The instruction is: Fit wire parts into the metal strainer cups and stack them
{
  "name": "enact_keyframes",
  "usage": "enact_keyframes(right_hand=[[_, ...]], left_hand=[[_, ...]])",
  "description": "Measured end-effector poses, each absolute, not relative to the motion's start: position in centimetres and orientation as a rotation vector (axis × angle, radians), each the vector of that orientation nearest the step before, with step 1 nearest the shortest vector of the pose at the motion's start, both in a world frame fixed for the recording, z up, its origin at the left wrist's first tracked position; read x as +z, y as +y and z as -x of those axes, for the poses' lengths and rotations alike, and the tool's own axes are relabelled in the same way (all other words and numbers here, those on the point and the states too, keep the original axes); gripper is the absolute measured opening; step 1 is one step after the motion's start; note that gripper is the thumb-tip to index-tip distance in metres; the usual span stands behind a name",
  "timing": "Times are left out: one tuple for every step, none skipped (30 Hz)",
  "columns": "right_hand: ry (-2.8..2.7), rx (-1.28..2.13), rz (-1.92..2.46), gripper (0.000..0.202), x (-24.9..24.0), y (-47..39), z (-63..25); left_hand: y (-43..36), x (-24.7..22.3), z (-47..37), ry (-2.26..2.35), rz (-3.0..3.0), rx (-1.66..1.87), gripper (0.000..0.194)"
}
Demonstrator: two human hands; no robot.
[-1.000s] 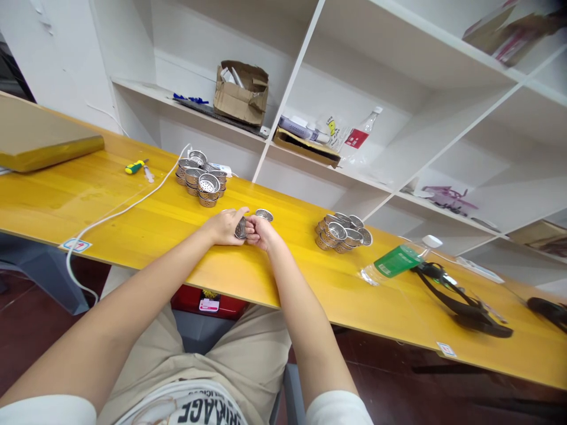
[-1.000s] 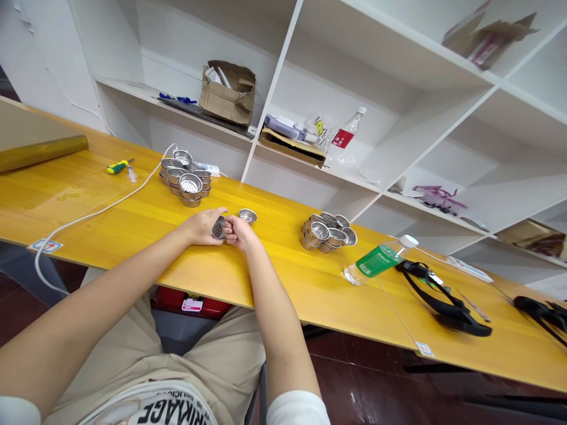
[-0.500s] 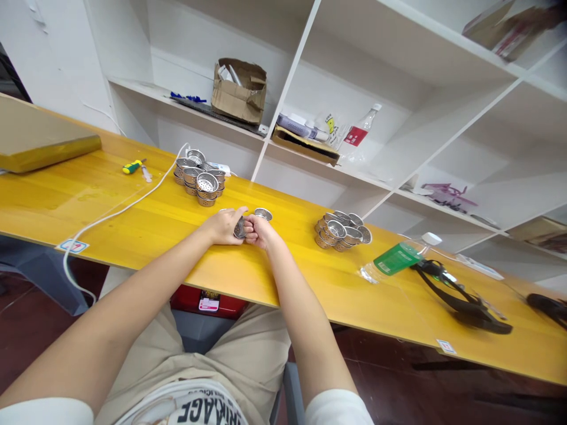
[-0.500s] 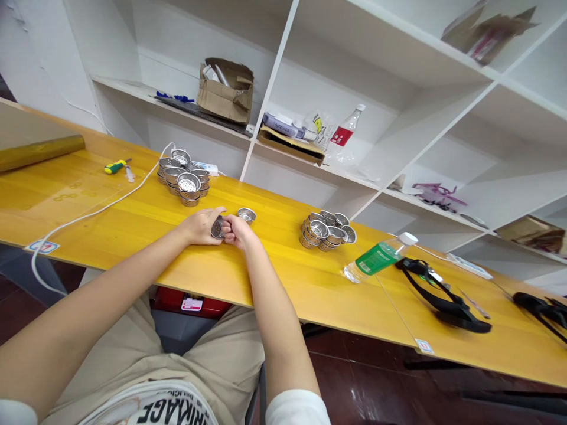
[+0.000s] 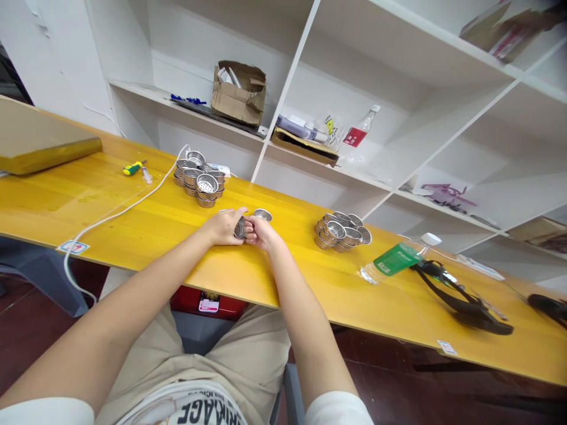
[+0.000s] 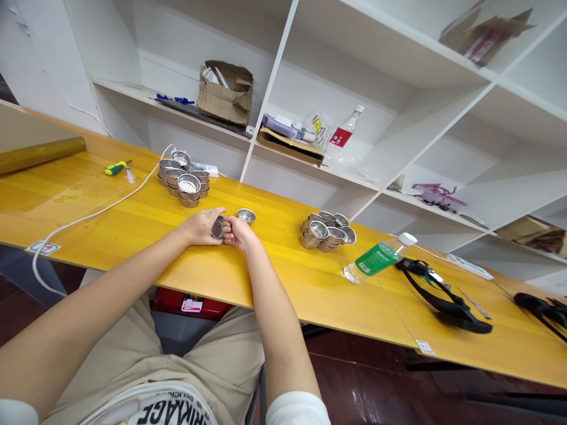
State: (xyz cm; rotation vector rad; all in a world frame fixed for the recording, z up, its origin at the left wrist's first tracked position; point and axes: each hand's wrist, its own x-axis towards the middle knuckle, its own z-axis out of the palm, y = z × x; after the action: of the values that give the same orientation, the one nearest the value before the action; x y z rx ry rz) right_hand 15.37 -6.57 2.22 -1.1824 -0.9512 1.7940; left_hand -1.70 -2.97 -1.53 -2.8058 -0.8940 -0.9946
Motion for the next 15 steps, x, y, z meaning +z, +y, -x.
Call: enact_keyframes(right_hand=[[-0.983, 1.768, 1.169, 0.037, 2.2, -6.6, -15.4], [-1.027, 1.720, 1.163, 0.036, 2.2, -6.7, -15.4], [-1.083, 1.645, 1.174, 0.035, 2.2, -6.9, -15.5], [-1.151, 1.539, 1.210, 0.034, 2.3, -7.0, -15.5], [-1.225, 1.396, 1.263, 0.032, 2.3, -7.1, -15.5], [-1.297, 1.220, 1.322, 0.031, 2.3, -7.2, -15.6], [-1.360, 1.030, 1.374, 0.029, 2.3, -7.2, -15.6], [-1.405, 0.849, 1.414, 0.028, 2.2, -7.3, -15.7], [-1.426, 0.697, 1.436, 0.026, 2.1, -7.3, -15.8], [-1.433, 0.596, 1.440, 0.026, 2.0, -7.2, -15.9], [-1.436, 0.558, 1.436, 0.025, 1.8, -7.2, -15.9], [-1.439, 0.572, 1.432, 0.024, 1.7, -7.1, -16.0], [-1.441, 0.614, 1.428, 0.023, 1.5, -6.9, -16.0], [-1.445, 0.657, 1.426, 0.021, 1.3, -6.8, -15.9], [-1.448, 0.686, 1.429, 0.018, 1.2, -6.7, -15.9]], left_hand=[[-3.0, -1.4, 1.7, -0.889, 2.812, -1.017, 0.082], [-3.0, -1.3, 1.7, -0.890, 2.812, -1.044, 0.082], [-3.0, -1.2, 1.8, -0.898, 2.805, -1.074, 0.081], [-3.0, -1.1, 1.8, -0.909, 2.795, -1.104, 0.081], [-3.0, -1.1, 1.8, -0.923, 2.782, -1.132, 0.080], [-3.0, -1.0, 1.9, -0.938, 2.768, -1.158, 0.079], [-3.1, -0.9, 1.9, -0.953, 2.753, -1.183, 0.078], [-3.1, -0.9, 2.0, -0.967, 2.739, -1.208, 0.077], [-3.1, -0.9, 2.0, -0.983, 2.725, -1.233, 0.076], [-3.1, -0.8, 2.0, -1.002, 2.712, -1.254, 0.075], [-3.1, -0.8, 2.0, -1.024, 2.702, -1.273, 0.075], [-3.2, -0.7, 2.0, -1.051, 2.697, -1.287, 0.076], [-3.2, -0.7, 2.0, -1.079, 2.697, -1.298, 0.076], [-3.3, -0.6, 2.0, -1.105, 2.705, -1.305, 0.077], [-3.4, -0.6, 1.9, -1.126, 2.721, -1.308, 0.078]])
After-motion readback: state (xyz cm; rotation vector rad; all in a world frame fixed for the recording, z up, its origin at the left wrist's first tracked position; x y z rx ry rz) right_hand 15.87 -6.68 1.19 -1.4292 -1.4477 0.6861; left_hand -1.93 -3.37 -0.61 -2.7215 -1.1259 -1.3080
